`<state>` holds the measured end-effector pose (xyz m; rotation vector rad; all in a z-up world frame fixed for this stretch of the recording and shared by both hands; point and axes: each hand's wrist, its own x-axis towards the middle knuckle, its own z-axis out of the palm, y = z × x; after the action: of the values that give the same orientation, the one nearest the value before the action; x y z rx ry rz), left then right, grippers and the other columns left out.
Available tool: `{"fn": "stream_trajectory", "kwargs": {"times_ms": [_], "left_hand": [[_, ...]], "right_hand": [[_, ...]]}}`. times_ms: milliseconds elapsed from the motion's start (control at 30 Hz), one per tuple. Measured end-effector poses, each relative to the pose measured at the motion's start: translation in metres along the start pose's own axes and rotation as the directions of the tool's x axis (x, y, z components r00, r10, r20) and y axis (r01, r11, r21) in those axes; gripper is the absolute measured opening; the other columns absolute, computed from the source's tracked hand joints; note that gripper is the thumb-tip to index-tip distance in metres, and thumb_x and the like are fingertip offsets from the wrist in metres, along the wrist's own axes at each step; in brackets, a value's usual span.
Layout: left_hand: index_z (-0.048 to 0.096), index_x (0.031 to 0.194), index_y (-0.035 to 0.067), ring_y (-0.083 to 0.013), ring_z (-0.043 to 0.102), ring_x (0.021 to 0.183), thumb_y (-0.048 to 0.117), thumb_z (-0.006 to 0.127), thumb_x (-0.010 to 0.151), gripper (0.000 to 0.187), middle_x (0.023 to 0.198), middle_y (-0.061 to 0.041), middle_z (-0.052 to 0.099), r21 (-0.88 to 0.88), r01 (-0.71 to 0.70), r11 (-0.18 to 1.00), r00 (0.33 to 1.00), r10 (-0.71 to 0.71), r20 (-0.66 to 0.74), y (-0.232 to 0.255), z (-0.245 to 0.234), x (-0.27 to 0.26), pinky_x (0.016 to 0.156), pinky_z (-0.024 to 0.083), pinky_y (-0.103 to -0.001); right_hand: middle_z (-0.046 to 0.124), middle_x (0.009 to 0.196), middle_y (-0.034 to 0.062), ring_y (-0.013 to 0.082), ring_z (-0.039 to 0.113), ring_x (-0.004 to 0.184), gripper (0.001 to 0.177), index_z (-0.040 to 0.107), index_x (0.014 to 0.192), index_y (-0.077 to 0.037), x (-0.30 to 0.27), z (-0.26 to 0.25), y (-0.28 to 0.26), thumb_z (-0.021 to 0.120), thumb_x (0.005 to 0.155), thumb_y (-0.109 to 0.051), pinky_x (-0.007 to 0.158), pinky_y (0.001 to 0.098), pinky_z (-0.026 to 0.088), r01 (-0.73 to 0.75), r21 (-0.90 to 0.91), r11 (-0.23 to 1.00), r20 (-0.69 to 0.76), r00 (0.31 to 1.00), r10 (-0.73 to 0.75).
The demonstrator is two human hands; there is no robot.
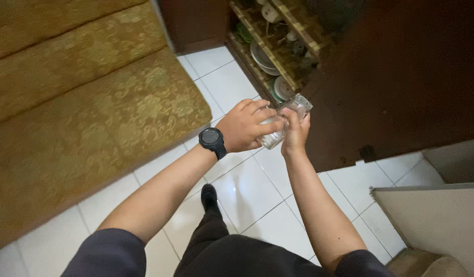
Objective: The person wipes glasses and mugs with a cloth on a table, then carries and places them onto shelves inside a cabinet.
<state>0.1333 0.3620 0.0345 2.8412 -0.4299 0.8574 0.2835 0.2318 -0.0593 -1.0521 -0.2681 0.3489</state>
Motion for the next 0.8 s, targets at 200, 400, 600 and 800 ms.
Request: {"fn": "stream_trajectory", "kwargs": {"times_ms": [200,400,600,800], "left_hand": [[0.061,0.127,0.029,-0.0294,0.052,0.136,0.018,0.082,0.075,0.057,0.14,-0.002,0.059,-0.066,-0.283,0.957,0.957,0.286,0.053,-0.115,0.033,0.064,0.108,0.044,-0.048],[0.062,0.131,0.029,-0.031,0.05,0.135,0.019,0.084,0.066,0.069,0.136,-0.001,0.061,-0.208,-0.147,0.967,0.976,0.176,0.129,-0.221,0.096,0.135,0.111,0.039,-0.052],[0.058,0.137,0.02,-0.0353,0.048,0.134,0.031,0.09,0.061,0.083,0.137,-0.006,0.061,-0.261,0.124,0.957,0.992,-0.119,0.034,-0.344,0.17,0.189,0.111,0.035,-0.057],[0.055,0.139,0.017,-0.0342,0.055,0.129,0.034,0.089,0.072,0.077,0.134,-0.009,0.064,-0.389,0.452,0.803,0.883,-0.465,0.067,-0.455,0.221,0.232,0.111,0.039,-0.054]], "right_hand": [[0.063,0.106,0.007,0.0162,0.064,0.092,0.037,0.053,0.119,-0.006,0.107,0.026,0.025,0.073,0.088,-0.011,0.081,0.0316,0.055,0.066,-0.036,0.997,-0.077,0.995,-0.069],[0.063,0.106,0.0071,0.0172,0.065,0.092,0.044,0.053,0.124,-0.007,0.224,0.019,0.043,0.075,0.087,-0.011,0.08,0.0321,0.056,0.057,-0.081,0.995,-0.141,0.988,-0.068],[0.063,0.111,-0.0005,0.0162,0.065,0.099,0.053,0.05,0.127,-0.013,0.343,0.033,0.041,0.072,0.079,-0.019,0.073,0.0362,0.061,-0.226,-0.249,0.942,-0.265,0.951,0.158],[0.067,0.128,0.01,0.0203,0.064,0.117,0.059,0.056,0.135,-0.006,0.465,0.045,0.063,0.084,0.087,-0.026,0.1,0.0328,0.051,0.0,-0.525,0.851,-0.101,0.993,-0.062]]}}
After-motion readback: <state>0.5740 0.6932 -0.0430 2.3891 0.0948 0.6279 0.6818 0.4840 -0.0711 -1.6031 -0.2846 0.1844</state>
